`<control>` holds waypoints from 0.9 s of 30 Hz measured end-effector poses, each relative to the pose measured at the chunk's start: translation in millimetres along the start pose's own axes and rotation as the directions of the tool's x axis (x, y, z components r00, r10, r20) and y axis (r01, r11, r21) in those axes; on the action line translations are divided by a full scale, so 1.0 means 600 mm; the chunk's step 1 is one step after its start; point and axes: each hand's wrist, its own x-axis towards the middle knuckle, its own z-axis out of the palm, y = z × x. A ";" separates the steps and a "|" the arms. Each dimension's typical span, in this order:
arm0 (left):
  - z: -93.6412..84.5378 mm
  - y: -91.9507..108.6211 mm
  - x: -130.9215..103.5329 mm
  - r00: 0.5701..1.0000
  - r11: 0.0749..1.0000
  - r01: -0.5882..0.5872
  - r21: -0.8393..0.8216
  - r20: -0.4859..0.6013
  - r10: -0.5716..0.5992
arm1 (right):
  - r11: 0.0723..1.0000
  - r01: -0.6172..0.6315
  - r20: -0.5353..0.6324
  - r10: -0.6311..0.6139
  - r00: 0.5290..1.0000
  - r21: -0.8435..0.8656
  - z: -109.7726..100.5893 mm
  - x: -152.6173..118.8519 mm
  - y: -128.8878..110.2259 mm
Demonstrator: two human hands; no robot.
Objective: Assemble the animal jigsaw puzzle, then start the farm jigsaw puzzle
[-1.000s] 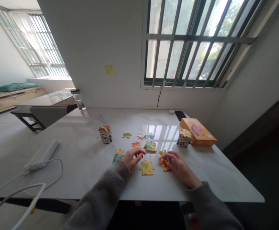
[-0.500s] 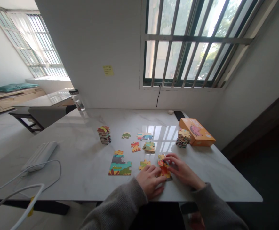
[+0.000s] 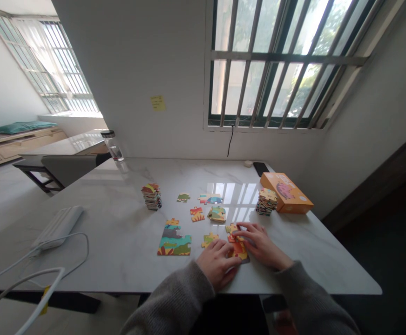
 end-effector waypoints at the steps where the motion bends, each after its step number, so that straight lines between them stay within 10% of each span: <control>1: -0.001 0.000 0.000 1.000 1.000 0.000 -0.001 -0.006 0.000 | 1.000 0.001 -0.002 -0.001 1.000 -0.008 0.000 0.000 -0.001; 27: -0.002 0.000 -0.001 0.997 0.995 0.054 -0.088 -0.041 -0.058 | 0.998 -0.007 -0.145 -0.002 0.989 -0.064 0.027 -0.013 -0.037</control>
